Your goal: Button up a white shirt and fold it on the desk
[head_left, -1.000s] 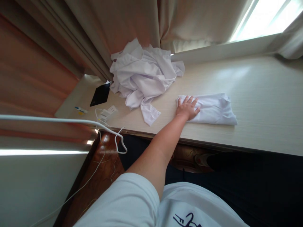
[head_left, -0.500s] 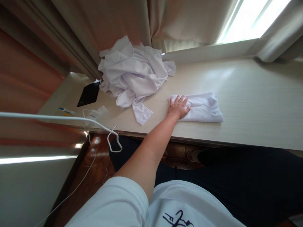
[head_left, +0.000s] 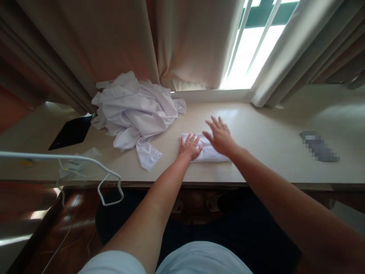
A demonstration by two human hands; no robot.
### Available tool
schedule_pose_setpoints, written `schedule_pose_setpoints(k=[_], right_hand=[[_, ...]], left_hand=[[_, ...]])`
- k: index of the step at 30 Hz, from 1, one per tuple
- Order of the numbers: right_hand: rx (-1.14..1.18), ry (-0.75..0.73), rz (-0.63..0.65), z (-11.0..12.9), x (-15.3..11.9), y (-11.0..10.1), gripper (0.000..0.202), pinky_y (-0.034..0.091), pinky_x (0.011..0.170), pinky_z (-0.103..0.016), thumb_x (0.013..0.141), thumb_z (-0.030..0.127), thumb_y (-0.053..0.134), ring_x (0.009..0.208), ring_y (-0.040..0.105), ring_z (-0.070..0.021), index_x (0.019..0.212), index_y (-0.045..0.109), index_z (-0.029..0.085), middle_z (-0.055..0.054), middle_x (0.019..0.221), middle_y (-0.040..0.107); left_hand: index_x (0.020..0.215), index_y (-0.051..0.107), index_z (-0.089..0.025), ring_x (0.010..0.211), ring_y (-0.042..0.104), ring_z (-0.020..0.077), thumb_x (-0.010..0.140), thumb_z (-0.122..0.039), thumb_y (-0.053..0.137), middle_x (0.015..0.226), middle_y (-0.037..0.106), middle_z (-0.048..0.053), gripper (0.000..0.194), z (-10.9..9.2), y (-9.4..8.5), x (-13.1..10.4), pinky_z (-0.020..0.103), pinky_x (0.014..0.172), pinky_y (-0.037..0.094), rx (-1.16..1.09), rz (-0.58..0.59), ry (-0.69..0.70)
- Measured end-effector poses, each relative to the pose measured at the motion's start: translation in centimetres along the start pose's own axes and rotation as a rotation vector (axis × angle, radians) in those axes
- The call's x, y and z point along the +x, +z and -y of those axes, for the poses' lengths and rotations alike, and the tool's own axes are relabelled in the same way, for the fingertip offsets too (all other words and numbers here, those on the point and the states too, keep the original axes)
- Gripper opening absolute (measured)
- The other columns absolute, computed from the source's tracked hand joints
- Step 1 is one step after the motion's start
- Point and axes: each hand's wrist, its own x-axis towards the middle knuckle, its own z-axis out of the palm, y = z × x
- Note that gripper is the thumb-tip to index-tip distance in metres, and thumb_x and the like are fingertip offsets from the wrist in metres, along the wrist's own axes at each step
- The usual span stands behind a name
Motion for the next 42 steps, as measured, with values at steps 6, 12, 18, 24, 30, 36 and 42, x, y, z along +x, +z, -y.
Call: schedule_pose_setpoints(k=[6, 12, 18, 24, 30, 36, 42], right_hand=[[0.023, 0.110, 0.150, -0.3, -1.3, 4.6, 0.075, 0.003, 0.120, -0.060, 0.098, 0.067, 0.022, 0.154, 0.002, -0.0358, 0.157, 0.028, 0.021, -0.013, 0.167, 0.011], [0.025, 0.147, 0.107, -1.9, -1.8, 6.4, 0.082, 0.002, 0.121, -0.055, 0.095, 0.073, 0.024, 0.153, 0.004, -0.0373, 0.157, 0.028, 0.020, -0.018, 0.166, 0.011], [0.034, 0.169, 0.081, -1.8, -1.6, 6.3, 0.083, 0.001, 0.119, -0.058, 0.092, 0.075, 0.026, 0.152, 0.004, -0.0446, 0.157, 0.030, 0.023, -0.015, 0.167, 0.011], [0.051, 0.174, 0.096, -2.6, -1.8, 6.3, 0.082, 0.005, 0.119, -0.058, 0.092, 0.076, 0.029, 0.152, 0.004, -0.0442, 0.157, 0.030, 0.026, -0.013, 0.167, 0.008], [0.067, 0.120, 0.102, -4.4, -2.7, 5.9, 0.085, 0.009, 0.122, -0.050, 0.091, 0.076, 0.034, 0.154, 0.004, -0.0381, 0.157, 0.031, 0.023, -0.013, 0.167, 0.009], [0.066, 0.141, 0.098, -3.8, -4.1, 5.2, 0.084, 0.008, 0.122, -0.049, 0.092, 0.074, 0.033, 0.154, 0.006, -0.0377, 0.156, 0.033, 0.020, -0.015, 0.167, 0.010], [0.061, 0.243, 0.076, -4.0, -6.8, 4.8, 0.087, 0.005, 0.122, -0.049, 0.091, 0.076, 0.029, 0.154, 0.005, -0.0382, 0.155, 0.035, 0.018, -0.017, 0.166, 0.013]], left_hand=[[0.153, 0.034, -0.035, 0.154, 0.007, 0.0356, 0.094, -0.057, 0.032, 0.165, 0.025, -0.001, 0.063, 0.0, -0.5, 0.1, 0.061, 0.122, 0.002, 0.003, -0.004, -0.006], [0.153, 0.035, -0.037, 0.153, 0.006, 0.0405, 0.093, -0.060, 0.033, 0.165, 0.025, -0.005, 0.064, 0.0, -0.7, 0.3, 0.061, 0.123, 0.000, -0.008, -0.013, -0.023], [0.153, 0.035, -0.038, 0.152, 0.006, 0.0425, 0.093, -0.062, 0.032, 0.165, 0.024, -0.006, 0.065, 0.0, -0.4, 0.7, 0.061, 0.123, 0.000, -0.014, -0.021, -0.030], [0.154, 0.033, -0.040, 0.153, 0.007, 0.0414, 0.093, -0.061, 0.032, 0.166, 0.023, -0.007, 0.064, 0.4, -0.3, 0.8, 0.061, 0.123, 0.000, -0.008, -0.012, -0.026], [0.152, 0.036, -0.040, 0.154, 0.012, 0.0356, 0.094, -0.057, 0.037, 0.164, 0.027, -0.008, 0.061, 1.1, -0.9, 0.7, 0.058, 0.125, 0.006, -0.053, 0.004, 0.007], [0.143, 0.053, -0.034, 0.153, 0.022, 0.0202, 0.097, -0.038, 0.036, 0.157, 0.041, -0.008, 0.048, 1.9, -2.4, -0.3, 0.043, 0.126, 0.019, -0.143, -0.037, -0.072], [0.149, 0.043, -0.035, 0.153, 0.023, 0.0153, 0.100, -0.033, 0.024, 0.158, 0.038, -0.008, 0.053, 2.9, -3.4, -5.4, 0.042, 0.123, 0.027, -0.153, -0.081, -0.104]])
